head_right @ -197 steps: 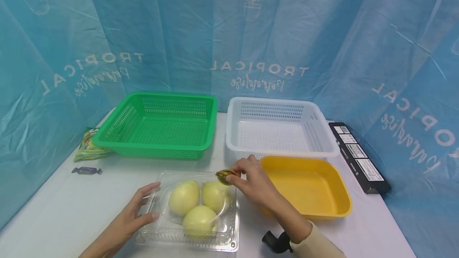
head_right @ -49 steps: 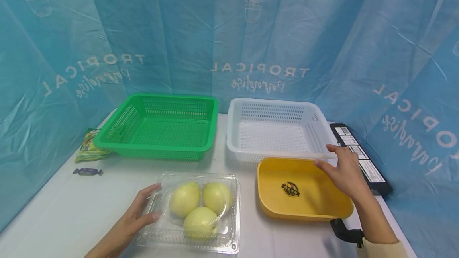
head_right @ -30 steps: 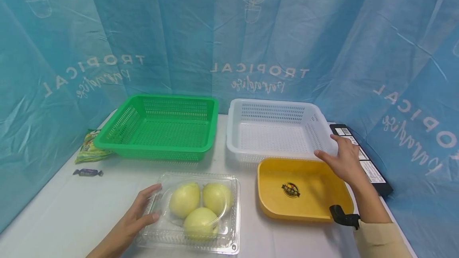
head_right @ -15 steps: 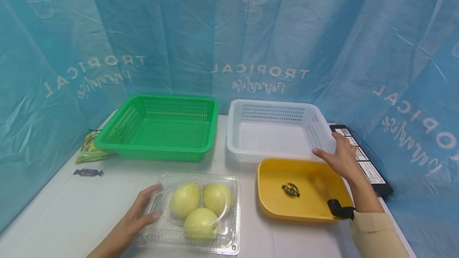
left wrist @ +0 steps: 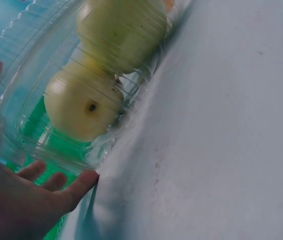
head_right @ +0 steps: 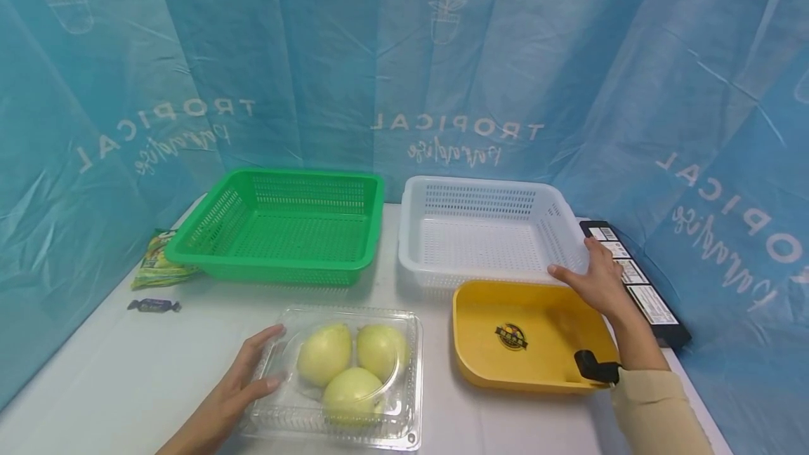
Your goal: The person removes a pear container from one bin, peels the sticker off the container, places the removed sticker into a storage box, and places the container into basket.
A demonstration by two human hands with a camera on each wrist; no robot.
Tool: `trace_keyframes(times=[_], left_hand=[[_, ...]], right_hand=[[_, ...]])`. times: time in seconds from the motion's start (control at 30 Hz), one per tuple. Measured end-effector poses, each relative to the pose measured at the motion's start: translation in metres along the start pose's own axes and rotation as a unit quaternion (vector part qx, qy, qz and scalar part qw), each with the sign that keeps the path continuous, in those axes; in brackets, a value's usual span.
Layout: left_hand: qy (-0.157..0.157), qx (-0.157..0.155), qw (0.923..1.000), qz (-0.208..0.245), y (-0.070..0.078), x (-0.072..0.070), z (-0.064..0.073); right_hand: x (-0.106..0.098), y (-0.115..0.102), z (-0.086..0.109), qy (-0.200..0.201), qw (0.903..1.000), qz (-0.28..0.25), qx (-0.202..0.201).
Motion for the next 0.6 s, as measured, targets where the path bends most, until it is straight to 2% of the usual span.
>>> trace_keyframes(times=[0.27,0.5,0.6], left_hand=[[0.0,0.015,0.9996,-0.024,0.002,0.004,0.001],[0.036,0.038,0.9986,0.001,0.006,0.011,-0.001],[0.053,0.032,0.9981,0.007,0.009,0.015,-0.001]], right_hand=[[0.003,0.005,0.0,-0.013,0.9996,-0.022,-0.013],[0.002,0.008,0.0,-0.032,0.9989,-0.035,-0.006],[0.003,0.009,-0.001,-0.031,0.9989,-0.034,-0.011]])
Point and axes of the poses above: each hand's wrist, its own z-axis away from the middle knuckle, its own x-axis out of the palm, y = z × x, the point moved 1 cm from there along -z, towards the middle knuckle, and after that the axes turned 6 degrees about -y, right-handed, at the moved point
